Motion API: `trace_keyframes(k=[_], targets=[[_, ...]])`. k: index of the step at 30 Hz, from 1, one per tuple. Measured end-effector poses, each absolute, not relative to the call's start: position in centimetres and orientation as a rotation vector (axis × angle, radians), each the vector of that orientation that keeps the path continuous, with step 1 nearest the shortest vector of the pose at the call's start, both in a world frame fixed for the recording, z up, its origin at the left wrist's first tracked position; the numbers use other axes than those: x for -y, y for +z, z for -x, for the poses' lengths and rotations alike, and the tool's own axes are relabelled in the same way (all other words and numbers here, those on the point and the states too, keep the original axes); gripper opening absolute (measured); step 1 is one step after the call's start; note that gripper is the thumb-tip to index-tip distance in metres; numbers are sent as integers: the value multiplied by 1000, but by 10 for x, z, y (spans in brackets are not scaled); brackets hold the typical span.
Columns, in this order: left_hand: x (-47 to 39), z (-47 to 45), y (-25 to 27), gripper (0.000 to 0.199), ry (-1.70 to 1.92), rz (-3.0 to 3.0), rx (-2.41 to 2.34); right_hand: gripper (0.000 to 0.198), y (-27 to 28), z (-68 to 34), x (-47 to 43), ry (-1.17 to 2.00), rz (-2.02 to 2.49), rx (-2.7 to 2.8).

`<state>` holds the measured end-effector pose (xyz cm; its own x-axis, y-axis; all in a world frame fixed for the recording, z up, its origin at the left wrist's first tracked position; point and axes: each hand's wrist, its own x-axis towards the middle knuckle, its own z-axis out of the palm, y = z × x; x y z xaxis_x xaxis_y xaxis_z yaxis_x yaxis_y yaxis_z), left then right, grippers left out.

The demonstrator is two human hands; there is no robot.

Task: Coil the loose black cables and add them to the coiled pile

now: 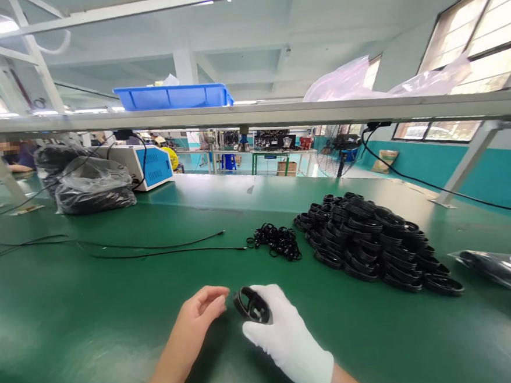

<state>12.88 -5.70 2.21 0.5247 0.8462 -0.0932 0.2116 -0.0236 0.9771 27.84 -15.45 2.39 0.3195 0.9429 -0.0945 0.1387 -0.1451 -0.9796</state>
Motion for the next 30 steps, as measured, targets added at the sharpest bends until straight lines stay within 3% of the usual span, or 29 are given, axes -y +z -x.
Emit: trace_keyframes(k=[4,9,18,22,30], targets=[[58,-131,23,35,638,-1564,-963,42,14,-286,148,1507,1040,782],[56,-132,17,39,693,-1604,-960,44,10,-284,146,1508,981,746],[51,-132,2,34,599,-1870,-1147,53,29,-342,128,599,1985,960],[53,-135,0,27,603,-1934,-1158,41,45,-406,115,179,2306,951],[51,-136,-2,23,499,-2082,-1016,33,35,-462,78,-142,2759,1043]])
